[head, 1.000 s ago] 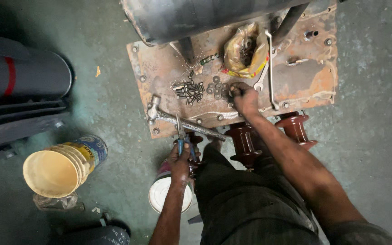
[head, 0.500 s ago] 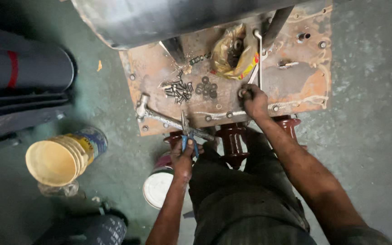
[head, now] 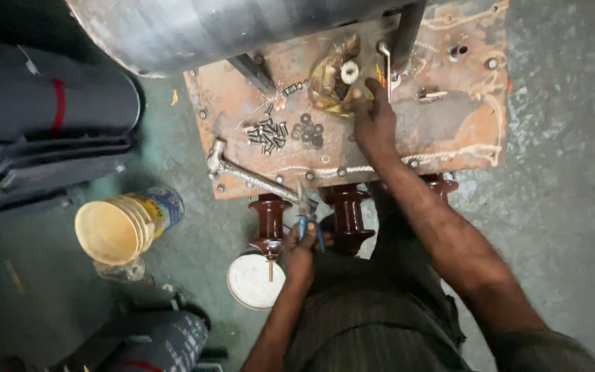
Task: The person uses pliers and a hammer to secure brown insulators onto a metal plate. They repeatedly position the insulators, hold them with pliers, and tap them into place with a hammer. The person works on multiple insulators in sequence, adjusting their positions as needed.
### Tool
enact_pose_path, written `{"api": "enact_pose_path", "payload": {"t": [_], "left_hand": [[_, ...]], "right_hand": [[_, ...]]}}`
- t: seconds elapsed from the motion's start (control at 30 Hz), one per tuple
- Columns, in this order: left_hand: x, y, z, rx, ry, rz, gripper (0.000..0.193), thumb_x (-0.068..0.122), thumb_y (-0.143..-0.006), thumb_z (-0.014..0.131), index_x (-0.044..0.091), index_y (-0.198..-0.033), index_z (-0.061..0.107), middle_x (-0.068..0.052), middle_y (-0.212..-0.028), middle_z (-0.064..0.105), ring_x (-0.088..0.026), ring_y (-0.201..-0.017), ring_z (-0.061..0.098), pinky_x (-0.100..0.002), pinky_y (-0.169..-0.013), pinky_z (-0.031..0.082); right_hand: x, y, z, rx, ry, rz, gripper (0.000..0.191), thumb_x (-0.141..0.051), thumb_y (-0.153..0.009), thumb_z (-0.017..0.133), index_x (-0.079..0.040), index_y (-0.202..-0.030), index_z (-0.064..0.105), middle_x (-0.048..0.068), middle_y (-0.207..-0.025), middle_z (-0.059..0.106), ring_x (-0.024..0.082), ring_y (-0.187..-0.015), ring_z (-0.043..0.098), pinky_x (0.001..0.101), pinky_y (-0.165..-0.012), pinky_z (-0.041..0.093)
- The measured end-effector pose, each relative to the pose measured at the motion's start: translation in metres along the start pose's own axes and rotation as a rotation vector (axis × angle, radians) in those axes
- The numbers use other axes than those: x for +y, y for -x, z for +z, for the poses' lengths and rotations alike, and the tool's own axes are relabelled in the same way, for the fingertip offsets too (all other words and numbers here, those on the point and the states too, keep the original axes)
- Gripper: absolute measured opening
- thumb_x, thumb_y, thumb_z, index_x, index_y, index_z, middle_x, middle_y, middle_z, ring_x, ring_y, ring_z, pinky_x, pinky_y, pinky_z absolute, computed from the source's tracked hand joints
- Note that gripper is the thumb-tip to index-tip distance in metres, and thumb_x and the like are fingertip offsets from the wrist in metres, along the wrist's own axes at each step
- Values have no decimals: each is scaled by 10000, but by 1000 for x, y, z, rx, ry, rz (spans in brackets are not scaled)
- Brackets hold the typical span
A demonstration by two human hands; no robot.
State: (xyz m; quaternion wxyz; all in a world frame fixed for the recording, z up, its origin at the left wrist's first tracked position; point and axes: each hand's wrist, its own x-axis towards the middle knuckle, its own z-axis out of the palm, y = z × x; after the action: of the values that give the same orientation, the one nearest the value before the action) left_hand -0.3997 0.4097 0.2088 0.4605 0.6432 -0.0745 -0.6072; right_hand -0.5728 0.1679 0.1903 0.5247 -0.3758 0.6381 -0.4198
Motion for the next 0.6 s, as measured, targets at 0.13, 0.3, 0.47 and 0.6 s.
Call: {"api": "enact_pose_path", "payload": {"t": [0.13, 0.3, 0.47, 0.6], "left_hand": [[-3, -8, -17, -43, -74, -51, 216, 229, -965, 672, 32, -1053, 686, -108, -831, 743, -208, -731, 722, -353, -698, 601], [16, -7, -59, -1, -41, 62, 201, 203, -995, 657, 5, -1024, 671, -100, -825, 718, -205, -741, 726, -358, -685, 626], [34, -2, -87, 11, -177, -20, 186, 199, -1005, 634, 16, -1017, 667, -133, -814, 735, -218, -685, 705, -342, -642, 581], [30, -2, -88, -62, -115, 41, 211, 223, -1019, 632, 14, -1011, 662, -148, -833, 751, -213, -690, 711, -345, -669, 611]], "right_hand": [[36, 25, -8, -40, 269, -216, 288, -209, -1021, 666, -62, -1268, 685, 96, -1038, 760, 146, -883, 711, 307, -816, 592], [90, 29, 36, -31, 576, -532, 289, -195, -948, 707, -127, -1228, 709, 153, -1082, 741, 306, -936, 728, 412, -800, 597], [103, -7, 56, -151, 868, -572, 385, -210, -890, 703, -187, -1274, 728, 258, -1126, 676, 425, -855, 668, 525, -669, 545], [91, -21, 31, -241, 985, -352, 290, -292, -923, 707, -207, -1200, 699, 176, -1083, 727, 422, -968, 672, 549, -793, 536]]}}
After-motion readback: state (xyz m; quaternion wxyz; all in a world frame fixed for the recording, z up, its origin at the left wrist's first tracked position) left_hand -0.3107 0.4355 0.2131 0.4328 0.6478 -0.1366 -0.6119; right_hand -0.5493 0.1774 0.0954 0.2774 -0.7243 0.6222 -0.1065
